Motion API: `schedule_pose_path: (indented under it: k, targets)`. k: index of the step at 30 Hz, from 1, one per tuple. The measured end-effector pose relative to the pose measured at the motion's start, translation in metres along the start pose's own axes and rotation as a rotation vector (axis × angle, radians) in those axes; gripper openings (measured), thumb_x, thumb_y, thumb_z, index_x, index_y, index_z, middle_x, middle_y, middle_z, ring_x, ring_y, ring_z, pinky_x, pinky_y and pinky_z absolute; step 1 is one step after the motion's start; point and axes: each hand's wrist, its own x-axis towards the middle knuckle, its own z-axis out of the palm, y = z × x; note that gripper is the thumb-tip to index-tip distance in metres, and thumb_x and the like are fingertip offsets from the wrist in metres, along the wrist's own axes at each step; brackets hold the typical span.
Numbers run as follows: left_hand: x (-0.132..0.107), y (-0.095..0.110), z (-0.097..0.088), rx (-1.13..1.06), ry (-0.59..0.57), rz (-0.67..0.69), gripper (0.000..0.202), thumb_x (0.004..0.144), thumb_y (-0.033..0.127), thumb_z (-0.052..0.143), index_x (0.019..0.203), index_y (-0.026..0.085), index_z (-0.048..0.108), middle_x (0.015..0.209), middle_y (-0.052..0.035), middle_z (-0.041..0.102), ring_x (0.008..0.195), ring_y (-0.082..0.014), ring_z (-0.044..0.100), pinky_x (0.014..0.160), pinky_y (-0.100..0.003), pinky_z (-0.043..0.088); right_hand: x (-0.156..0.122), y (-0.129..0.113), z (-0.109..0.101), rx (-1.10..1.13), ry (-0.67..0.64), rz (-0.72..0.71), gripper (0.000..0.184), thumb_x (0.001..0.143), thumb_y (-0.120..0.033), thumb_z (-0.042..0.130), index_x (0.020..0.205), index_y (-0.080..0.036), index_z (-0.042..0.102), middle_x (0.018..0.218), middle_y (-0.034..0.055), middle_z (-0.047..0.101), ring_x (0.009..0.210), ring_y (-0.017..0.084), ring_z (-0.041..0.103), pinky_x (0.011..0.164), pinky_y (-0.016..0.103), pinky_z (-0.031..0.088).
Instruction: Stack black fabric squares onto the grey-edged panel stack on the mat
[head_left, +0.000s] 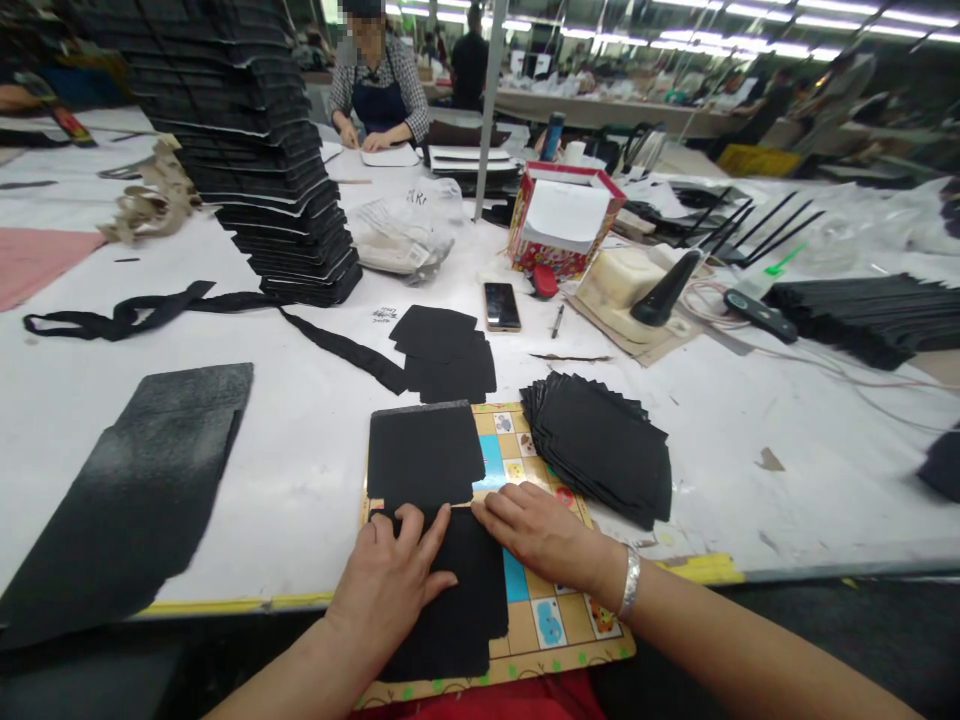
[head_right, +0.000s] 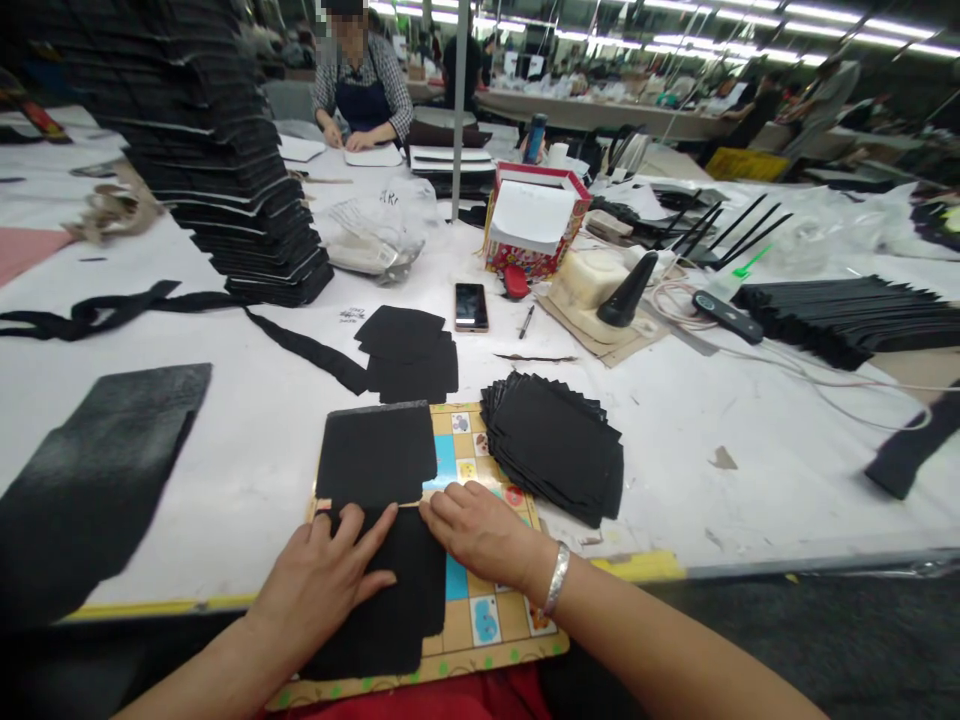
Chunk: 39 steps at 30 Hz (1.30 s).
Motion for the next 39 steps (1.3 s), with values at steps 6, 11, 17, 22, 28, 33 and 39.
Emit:
schedule_pose_path:
  k: [6,11,17,22,28,33,39]
  targets:
    - [0.005,0.001,0.0,0.031,0.03,0.027,0.064,0.074,0.058,0.056,0.131,0.032,0.042,0.091,-0.0106,0.055,0.067,-0.0217,0.054,0.061,-0.036,0.041,-0.036,0.005,-0.006,-0.008,0.045,0.223,0.025,0.09,-0.012,0.04,0.109,-0.011,0.056,0.093,0.0108,0.057,0.082,0.021,0.049,0.071,0.034,0.04]
    - [0.004,0.003,0.002,0.031,0.108,0.021,0.062,0.074,0.054,0.06,0.128,0.028,0.047,0.09,-0.0107,0.056,0.067,-0.0222,0.053,0.06,-0.036,0.042,0.004,-0.029,-0.002,0.048,0.13,0.236,0.034,0.09,-0.015,0.041,0.123,-0.009,0.047,0.103,0.0122,0.056,0.092,0.022,0.048,0.078,0.036,0.039]
    - [-0.018,-0.017,0.019,-0.061,0.201,-0.046,0.058,0.077,0.047,0.059,0.123,0.011,0.053,0.107,-0.0163,0.058,0.099,-0.0311,0.052,0.076,-0.042,0.043,0.02,-0.046,0.001,-0.002,0.027,0.276,0.033,0.083,-0.01,0.051,0.115,-0.006,0.051,0.097,0.0129,0.057,0.087,0.024,0.049,0.076,0.038,0.04]
    - [-0.031,-0.032,0.034,-0.061,0.394,-0.06,0.054,0.083,0.048,0.051,0.118,0.007,0.055,0.121,-0.0182,0.055,0.111,-0.0332,0.048,0.087,-0.046,0.039,0.016,-0.027,-0.011,0.212,-0.01,0.501,0.02,0.084,-0.024,0.056,0.102,-0.015,0.057,0.096,0.0095,0.057,0.09,0.022,0.051,0.078,0.035,0.039]
    - [-0.008,-0.036,0.03,-0.258,0.586,-0.051,0.036,0.088,0.034,0.045,0.113,0.011,0.055,0.112,-0.0133,0.061,0.102,-0.0243,0.056,0.086,-0.038,0.045,0.032,-0.023,-0.022,0.467,-0.115,0.578,0.013,0.072,-0.024,0.067,0.077,-0.018,0.056,0.077,0.0003,0.057,0.07,0.014,0.052,0.061,0.023,0.036]
    - [0.012,-0.056,0.062,-0.353,0.659,0.036,0.036,0.088,0.037,0.039,0.113,0.018,0.055,0.11,-0.0079,0.063,0.095,-0.0194,0.061,0.079,-0.032,0.051,-0.012,-0.005,-0.041,0.641,0.12,0.671,0.008,0.073,-0.017,0.058,0.077,-0.019,0.051,0.076,-0.0028,0.055,0.067,0.01,0.05,0.059,0.019,0.037]
    - [0.03,-0.066,0.101,-0.287,0.689,0.304,0.033,0.081,0.043,0.048,0.109,0.03,0.061,0.099,-0.0013,0.068,0.088,-0.0194,0.062,0.077,-0.03,0.049,-0.091,0.067,-0.039,0.29,0.488,1.123,0.011,0.082,-0.025,0.045,0.09,-0.021,0.05,0.078,-0.0018,0.059,0.067,0.013,0.055,0.062,0.025,0.044]
